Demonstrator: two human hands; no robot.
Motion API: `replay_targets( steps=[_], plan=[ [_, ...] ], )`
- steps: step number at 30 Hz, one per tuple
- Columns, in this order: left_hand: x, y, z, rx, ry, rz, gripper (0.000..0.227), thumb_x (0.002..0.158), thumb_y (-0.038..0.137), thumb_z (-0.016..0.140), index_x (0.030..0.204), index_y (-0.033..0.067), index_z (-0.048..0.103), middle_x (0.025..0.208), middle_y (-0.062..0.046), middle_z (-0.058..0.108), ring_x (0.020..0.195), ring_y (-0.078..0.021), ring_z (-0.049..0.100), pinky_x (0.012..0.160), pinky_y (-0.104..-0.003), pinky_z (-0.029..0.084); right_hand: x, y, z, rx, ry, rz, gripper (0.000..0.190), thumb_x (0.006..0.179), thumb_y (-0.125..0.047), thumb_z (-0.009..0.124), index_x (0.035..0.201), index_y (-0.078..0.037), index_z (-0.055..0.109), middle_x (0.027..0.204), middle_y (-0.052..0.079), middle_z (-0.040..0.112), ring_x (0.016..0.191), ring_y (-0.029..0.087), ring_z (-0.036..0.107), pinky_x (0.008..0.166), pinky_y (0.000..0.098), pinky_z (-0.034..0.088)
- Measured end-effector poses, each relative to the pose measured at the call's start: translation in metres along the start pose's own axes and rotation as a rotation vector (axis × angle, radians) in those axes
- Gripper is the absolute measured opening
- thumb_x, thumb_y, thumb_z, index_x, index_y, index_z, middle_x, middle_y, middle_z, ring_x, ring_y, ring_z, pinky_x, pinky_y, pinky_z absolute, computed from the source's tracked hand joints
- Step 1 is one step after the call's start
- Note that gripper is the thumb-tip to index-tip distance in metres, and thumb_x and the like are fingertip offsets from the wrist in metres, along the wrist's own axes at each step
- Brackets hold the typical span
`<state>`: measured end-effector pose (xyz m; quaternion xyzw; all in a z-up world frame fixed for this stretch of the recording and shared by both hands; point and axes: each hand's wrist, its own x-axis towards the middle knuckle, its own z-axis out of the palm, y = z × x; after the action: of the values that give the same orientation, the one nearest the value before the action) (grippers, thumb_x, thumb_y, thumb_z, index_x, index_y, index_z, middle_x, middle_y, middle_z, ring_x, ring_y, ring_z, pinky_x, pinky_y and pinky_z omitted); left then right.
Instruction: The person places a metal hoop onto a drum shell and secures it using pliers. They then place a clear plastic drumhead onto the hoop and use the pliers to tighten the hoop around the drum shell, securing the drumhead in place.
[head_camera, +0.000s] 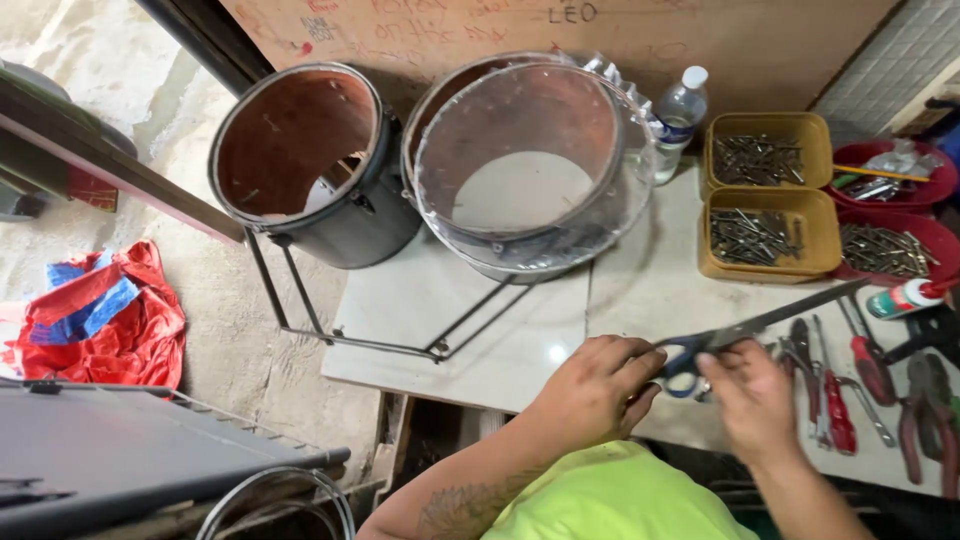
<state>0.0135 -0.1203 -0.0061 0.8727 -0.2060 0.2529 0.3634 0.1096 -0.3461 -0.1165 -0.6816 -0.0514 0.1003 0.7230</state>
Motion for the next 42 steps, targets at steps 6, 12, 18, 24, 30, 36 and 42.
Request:
replay_targets(
  steps=[6, 12, 18, 24, 30, 36, 42],
  plan=[
    [-0.034, -0.058, -0.097, 0.326, 0.102, -0.038, 0.022, 0.097, 0.007, 0.061, 0.118, -0.0022, 0.065, 0.111, -0.016, 0.064, 0.091, -0.0358, 0.056, 0.081, -0.045, 0.045, 0.005, -0.028, 0.171, -0.186, 0.082, -0.037, 0.023, 0.084, -0.014, 0.084, 0.088, -0.005, 0.063, 0.079, 0.006, 0.071, 0.072, 0.011, 0.065, 0.066, 0.0258, 0.052],
    [-0.109, -0.152, -0.122, 0.361, 0.133, -0.289, 0.024, 0.082, 0.009, 0.068, 0.104, -0.0006, 0.064, 0.085, -0.017, 0.065, 0.082, -0.0364, 0.069, 0.077, -0.043, 0.056, 0.005, -0.036, 0.289, -0.357, -0.187, -0.101, 0.015, 0.078, -0.025, 0.089, 0.084, -0.011, 0.086, 0.074, 0.007, 0.082, 0.073, 0.014, 0.079, 0.068, 0.0321, 0.062],
    [-0.128, -0.18, -0.191, -0.093, 0.152, -0.927, 0.024, 0.08, 0.009, 0.072, 0.104, 0.0104, 0.07, 0.086, -0.01, 0.08, 0.084, -0.0256, 0.079, 0.072, -0.037, 0.059, 0.018, -0.018, 0.338, 0.416, -0.094, 0.502, 0.038, 0.105, -0.035, 0.053, 0.125, -0.003, 0.056, 0.114, 0.029, 0.072, 0.093, 0.036, 0.075, 0.085, 0.0493, 0.061],
    [-0.141, -0.178, -0.224, -0.369, 0.466, -1.002, 0.03, 0.085, -0.001, 0.074, 0.115, -0.0001, 0.069, 0.1, -0.016, 0.081, 0.095, -0.025, 0.078, 0.087, -0.037, 0.06, 0.036, -0.03, 0.334, 0.51, 0.103, 0.465, 0.024, 0.11, -0.043, 0.048, 0.11, -0.02, 0.045, 0.12, 0.019, 0.073, 0.08, 0.029, 0.076, 0.072, 0.0391, 0.065],
    [-0.148, -0.194, -0.222, -0.377, 0.525, -0.988, 0.029, 0.083, 0.001, 0.08, 0.111, -0.0007, 0.071, 0.092, -0.015, 0.079, 0.085, -0.0213, 0.075, 0.081, -0.036, 0.061, 0.048, 0.022, 0.294, 0.546, 0.178, 0.283, 0.027, 0.103, -0.019, 0.062, 0.078, -0.011, 0.057, 0.093, 0.017, 0.077, 0.087, 0.036, 0.078, 0.081, 0.0494, 0.068],
    [-0.148, -0.205, -0.218, -0.359, 0.612, -1.133, 0.041, 0.074, 0.022, 0.096, 0.099, -0.0007, 0.074, 0.069, -0.011, 0.073, 0.066, -0.0186, 0.07, 0.066, -0.03, 0.057, 0.036, -0.005, 0.248, 0.516, 0.204, 0.254, 0.032, 0.088, -0.004, 0.048, 0.057, -0.006, 0.039, 0.08, 0.03, 0.07, 0.079, 0.049, 0.074, 0.082, 0.0648, 0.064],
    [-0.133, -0.189, -0.22, -0.27, 0.524, -1.195, 0.045, 0.078, 0.037, 0.094, 0.098, 0.0025, 0.073, 0.067, -0.01, 0.07, 0.066, -0.0178, 0.065, 0.067, -0.031, 0.051, 0.08, -0.027, 0.184, 0.261, 0.161, 0.245, 0.008, 0.097, -0.019, 0.048, 0.096, -0.011, 0.051, 0.069, 0.016, 0.062, 0.047, 0.031, 0.066, 0.05, 0.0521, 0.065]
  ],
)
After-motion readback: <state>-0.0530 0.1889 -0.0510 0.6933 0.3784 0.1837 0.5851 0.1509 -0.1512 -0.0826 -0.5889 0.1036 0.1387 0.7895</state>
